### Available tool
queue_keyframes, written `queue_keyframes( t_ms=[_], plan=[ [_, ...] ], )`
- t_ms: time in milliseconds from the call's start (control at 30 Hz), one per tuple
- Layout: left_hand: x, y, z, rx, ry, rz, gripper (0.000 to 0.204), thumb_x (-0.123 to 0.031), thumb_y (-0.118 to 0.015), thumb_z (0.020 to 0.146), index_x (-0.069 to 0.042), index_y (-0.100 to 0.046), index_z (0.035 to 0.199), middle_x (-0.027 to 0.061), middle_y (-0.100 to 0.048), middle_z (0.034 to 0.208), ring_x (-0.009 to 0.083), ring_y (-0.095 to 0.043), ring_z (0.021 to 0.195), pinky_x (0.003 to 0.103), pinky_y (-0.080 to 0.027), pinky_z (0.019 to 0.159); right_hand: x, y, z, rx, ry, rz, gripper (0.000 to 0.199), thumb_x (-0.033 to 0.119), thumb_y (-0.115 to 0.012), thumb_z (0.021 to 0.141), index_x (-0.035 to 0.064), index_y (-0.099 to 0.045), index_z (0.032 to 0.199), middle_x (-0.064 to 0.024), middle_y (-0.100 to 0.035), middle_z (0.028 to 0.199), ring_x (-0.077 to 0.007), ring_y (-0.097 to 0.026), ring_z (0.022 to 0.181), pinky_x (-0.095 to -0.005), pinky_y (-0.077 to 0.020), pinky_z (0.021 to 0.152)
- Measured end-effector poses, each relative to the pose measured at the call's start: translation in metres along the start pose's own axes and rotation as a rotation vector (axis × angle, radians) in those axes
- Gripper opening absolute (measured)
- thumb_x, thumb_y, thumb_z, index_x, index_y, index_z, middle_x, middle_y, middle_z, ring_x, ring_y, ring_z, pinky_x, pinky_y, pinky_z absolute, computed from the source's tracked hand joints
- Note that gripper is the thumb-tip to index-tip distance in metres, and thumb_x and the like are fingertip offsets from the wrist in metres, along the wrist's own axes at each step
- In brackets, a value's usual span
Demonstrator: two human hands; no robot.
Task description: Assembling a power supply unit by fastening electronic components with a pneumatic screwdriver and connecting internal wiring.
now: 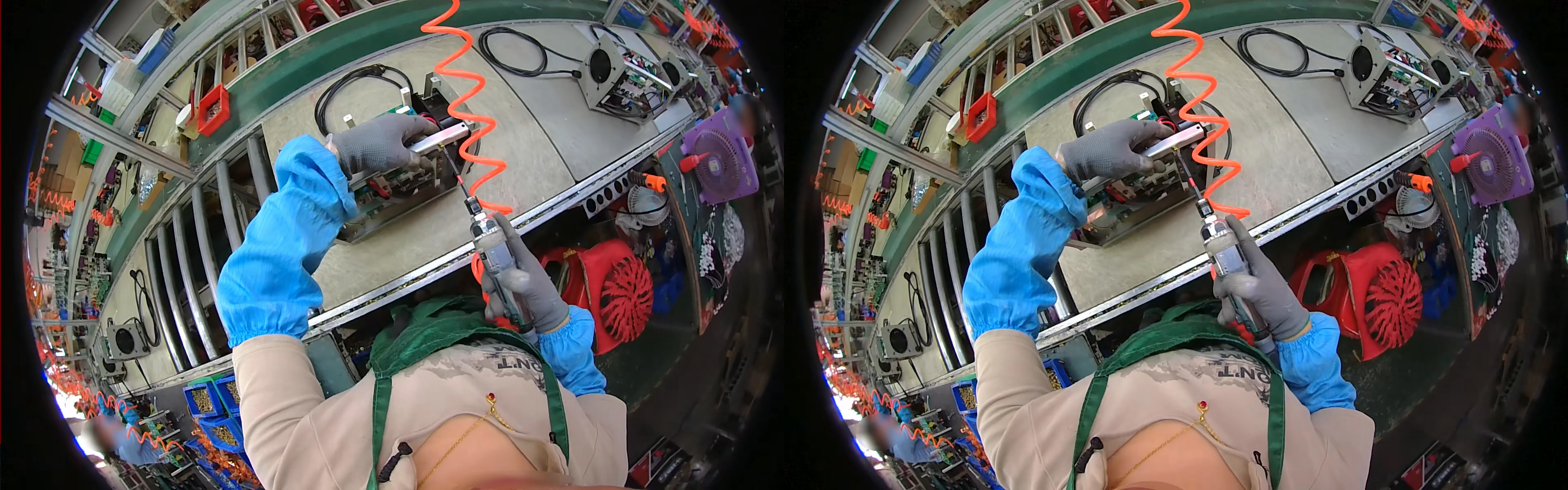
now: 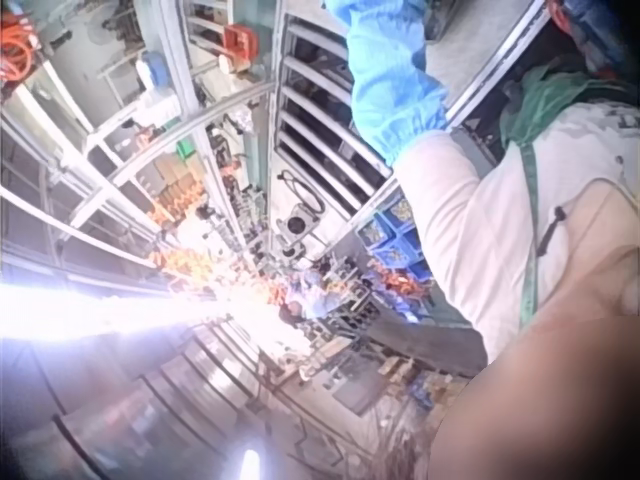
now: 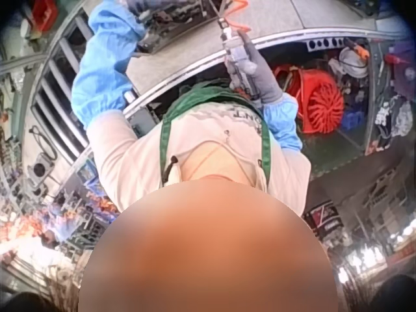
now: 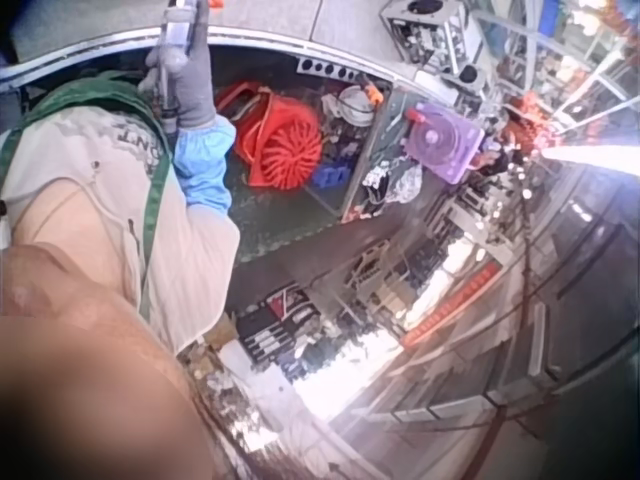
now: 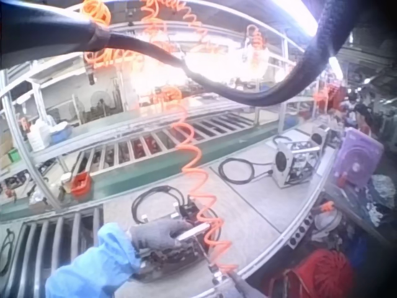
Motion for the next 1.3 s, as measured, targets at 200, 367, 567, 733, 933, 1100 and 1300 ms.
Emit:
queue_keyframes(
  t_ms=[200,367,567,733,933,1100,1300],
  plan=[
    [-0.008,0.001,-0.005,-0.087,0.036,0.146,0.054,-0.021,-0.070,0.079,-0.007,-0.053,0.128,0.0130,-0.067,0.102,0.0250,-0.064,0.088,0.034,-0.050,0.079,-0.001,0.004,-0.001,-0.027,0.004,-0.041,0.095,0.004,-0.057,0.071,0.0159,-0.011,0.153,-0.0131,-0.056,0.082,-0.0177,-0.057,0.052,-0.0315,-0.0528,0.051],
    [-0.007,0.001,-0.004,-0.051,0.052,0.161,0.058,-0.009,-0.064,0.078,-0.006,-0.047,0.134,0.0137,-0.064,0.109,0.0214,-0.061,0.096,0.033,-0.048,0.088,-0.004,0.004,0.001,-0.006,0.001,-0.011,0.095,0.006,-0.058,0.072,0.0156,-0.010,0.153,-0.0143,-0.056,0.086,-0.0180,-0.058,0.056,-0.0315,-0.0534,0.052],
    [-0.010,0.004,-0.004,-0.111,0.014,0.176,0.049,-0.019,-0.065,0.078,-0.009,-0.055,0.125,0.0139,-0.066,0.106,0.0264,-0.064,0.095,0.035,-0.049,0.082,-0.002,0.005,0.000,-0.014,0.031,-0.064,0.096,0.006,-0.060,0.072,0.0160,-0.010,0.153,-0.0137,-0.055,0.088,-0.0184,-0.059,0.059,-0.0320,-0.0537,0.054],
    [-0.040,0.017,0.012,-0.362,-0.070,0.396,0.049,-0.022,-0.062,0.077,-0.008,-0.055,0.124,0.0181,-0.065,0.104,0.0358,-0.062,0.097,0.043,-0.049,0.084,-0.001,0.004,0.001,0.011,0.010,-0.100,0.097,0.006,-0.061,0.071,0.0177,-0.009,0.153,-0.0135,-0.056,0.088,-0.0187,-0.060,0.060,-0.0319,-0.0535,0.055],
    [-0.061,0.000,0.042,-0.159,0.002,0.526,0.055,-0.009,-0.058,0.074,-0.011,-0.054,0.129,0.0210,-0.065,0.097,0.0370,-0.062,0.093,0.043,-0.050,0.080,-0.002,0.003,0.000,-0.014,-0.003,-0.157,0.104,0.018,-0.065,0.065,0.0226,-0.010,0.153,-0.0118,-0.056,0.081,-0.0177,-0.059,0.055,-0.0316,-0.0555,0.055],
    [-0.060,-0.007,0.060,-0.083,0.015,0.751,0.050,-0.004,-0.057,0.075,-0.010,-0.058,0.124,0.0179,-0.066,0.105,0.0354,-0.063,0.100,0.042,-0.051,0.084,-0.002,0.008,0.002,-0.038,0.003,-0.137,0.101,0.009,-0.062,0.067,0.0186,-0.010,0.153,-0.0129,-0.057,0.081,-0.0179,-0.059,0.053,-0.0305,-0.0525,0.052],
    [-0.061,-0.006,0.057,-0.125,-0.043,0.701,0.048,-0.004,-0.059,0.074,-0.009,-0.060,0.122,0.0177,-0.066,0.104,0.0358,-0.063,0.099,0.042,-0.051,0.085,-0.001,0.006,0.002,-0.056,0.011,-0.147,0.098,0.006,-0.061,0.067,0.0168,-0.013,0.153,-0.0127,-0.058,0.079,-0.0183,-0.059,0.051,-0.0293,-0.0502,0.050]
  ],
)
Point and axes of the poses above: each hand's wrist, its own z-axis towards the middle knuckle, its own y-axis out of the back of the hand, x = y × z, the point moved 10 cm from there along z, towards the middle knuckle
